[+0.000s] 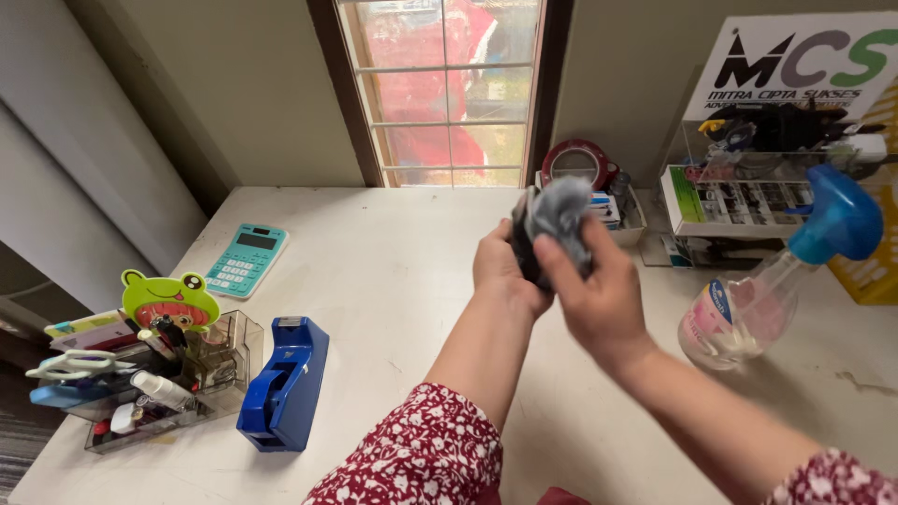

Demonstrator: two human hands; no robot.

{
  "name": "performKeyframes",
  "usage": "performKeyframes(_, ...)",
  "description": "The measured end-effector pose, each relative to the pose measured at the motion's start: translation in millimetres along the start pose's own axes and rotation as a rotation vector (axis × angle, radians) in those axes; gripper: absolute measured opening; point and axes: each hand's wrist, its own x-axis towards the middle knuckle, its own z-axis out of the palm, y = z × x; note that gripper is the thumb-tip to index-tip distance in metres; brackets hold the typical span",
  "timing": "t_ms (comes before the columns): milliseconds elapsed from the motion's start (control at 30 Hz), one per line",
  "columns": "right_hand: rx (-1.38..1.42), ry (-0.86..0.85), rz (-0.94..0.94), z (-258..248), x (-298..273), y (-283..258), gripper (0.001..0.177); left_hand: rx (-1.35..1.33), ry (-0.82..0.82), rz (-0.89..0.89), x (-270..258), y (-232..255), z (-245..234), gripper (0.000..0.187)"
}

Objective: The person cleans various office items with a cloth and organizes them into containers on a white desk.

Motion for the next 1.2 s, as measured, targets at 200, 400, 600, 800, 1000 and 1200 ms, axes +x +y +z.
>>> performKeyframes(200,-0.107,0.080,-0.026,-15,-20,22,0.021,0.276,0.348,0.288,-14,8,-6,0.027)
performKeyframes(400,0.223,-0.056,0.098,2,27,21,0.022,0.278,0.032,0.176,-21,-14,20,0.045)
performKeyframes(600,-0.215,-0.146,-0.343,8,-2,-10,0.028,0.031,-0.026,0.114,-2,23,1,0.047)
performKeyframes(800,-0.225,-0.078,-0.373,9,-14,-27,0.026,0.016,-0.108,0.120,-17,36,-19,0.048)
performKeyframes(1000,-0.552,-0.220,-0.713,20,32,-16,0.029,0.132,-0.220,0.036,-68,15,-1,0.049)
performKeyframes(1200,0.003,-0.125,0.407,19,70,13,0.036,0.400,-0.085,0.018,-76,13,-5,0.036)
